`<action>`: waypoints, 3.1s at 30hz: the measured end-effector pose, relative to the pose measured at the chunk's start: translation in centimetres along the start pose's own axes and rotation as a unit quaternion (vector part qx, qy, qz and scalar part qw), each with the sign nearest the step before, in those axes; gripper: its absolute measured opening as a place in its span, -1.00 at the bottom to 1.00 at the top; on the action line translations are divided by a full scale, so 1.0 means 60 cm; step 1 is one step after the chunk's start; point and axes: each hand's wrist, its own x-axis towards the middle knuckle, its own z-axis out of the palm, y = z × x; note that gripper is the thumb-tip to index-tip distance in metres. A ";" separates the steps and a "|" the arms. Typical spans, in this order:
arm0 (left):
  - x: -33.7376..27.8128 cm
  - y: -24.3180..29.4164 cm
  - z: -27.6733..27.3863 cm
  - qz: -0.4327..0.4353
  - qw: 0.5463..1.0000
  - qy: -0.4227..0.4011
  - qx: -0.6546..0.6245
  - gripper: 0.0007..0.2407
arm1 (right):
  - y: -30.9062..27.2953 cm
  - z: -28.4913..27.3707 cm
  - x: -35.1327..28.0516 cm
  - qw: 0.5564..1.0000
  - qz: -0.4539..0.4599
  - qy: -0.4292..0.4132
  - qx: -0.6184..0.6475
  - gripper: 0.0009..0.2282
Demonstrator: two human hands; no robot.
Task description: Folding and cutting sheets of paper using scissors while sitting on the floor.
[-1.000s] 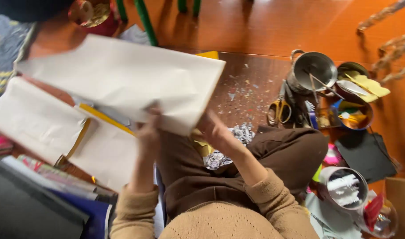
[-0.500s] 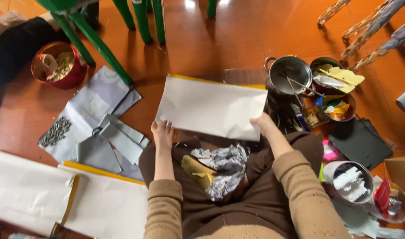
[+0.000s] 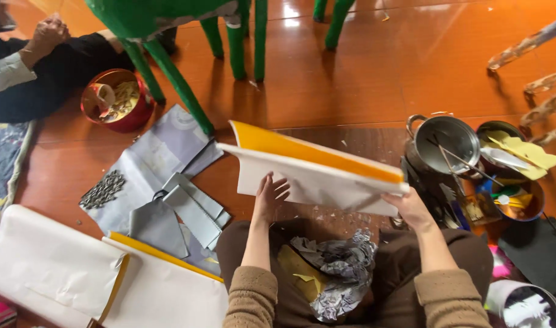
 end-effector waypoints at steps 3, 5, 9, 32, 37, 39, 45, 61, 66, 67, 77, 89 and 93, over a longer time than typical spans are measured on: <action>0.036 -0.026 -0.031 -0.011 0.999 -0.041 -0.023 -0.34 | 0.076 -0.017 -0.002 0.995 0.016 -0.073 0.064 -0.77; -0.008 0.018 0.009 -0.022 0.999 -0.037 -0.001 -0.29 | 0.114 -0.034 0.011 0.994 0.009 -0.075 0.082 -0.71; -0.017 0.048 0.035 -0.044 0.998 0.001 0.035 -0.31 | 0.191 -0.076 0.052 0.991 -0.032 -0.073 0.103 -0.45; 0.126 -0.047 0.025 0.078 0.986 0.081 -0.121 -0.72 | 0.069 -0.018 0.047 0.975 0.019 0.015 0.219 -0.45; 0.105 -0.143 -0.076 0.046 0.990 0.096 -0.093 -0.76 | 0.090 0.038 0.024 0.919 -0.176 0.203 -0.289 -0.62; 0.083 -0.151 -0.083 0.035 0.995 0.079 -0.046 -0.72 | 0.065 0.096 -0.009 0.935 -0.244 0.060 -0.250 -0.64; -0.071 -0.071 -0.004 0.052 0.996 0.057 0.049 -0.72 | 0.060 0.217 -0.008 0.767 -0.422 -0.091 -0.474 -0.63; -0.058 -0.047 0.001 -0.100 0.980 0.162 0.055 -0.80 | -0.249 0.259 0.318 0.619 -0.523 0.170 -0.560 -0.51; -0.024 -0.148 -0.042 -0.133 0.979 0.129 0.084 -0.63 | 0.045 0.257 0.280 0.612 -0.440 -0.081 -0.652 -0.93; -0.037 -0.142 -0.034 -0.135 0.978 0.131 0.086 -0.63 | 0.067 0.249 0.276 0.614 -0.439 -0.083 -0.651 -0.93; -0.067 -0.134 0.010 -0.046 0.906 -0.028 0.420 -0.77 | 0.180 0.255 0.373 0.683 -0.266 -0.118 -0.670 -0.60; 0.018 -0.224 0.006 0.277 0.565 -0.158 0.761 -0.78 | 0.157 0.274 0.434 0.730 -0.145 -0.159 -0.648 -0.88; 0.015 -0.219 0.006 0.260 0.570 -0.151 0.765 -0.74 | 0.173 0.270 0.439 0.752 -0.159 -0.135 -0.626 -0.93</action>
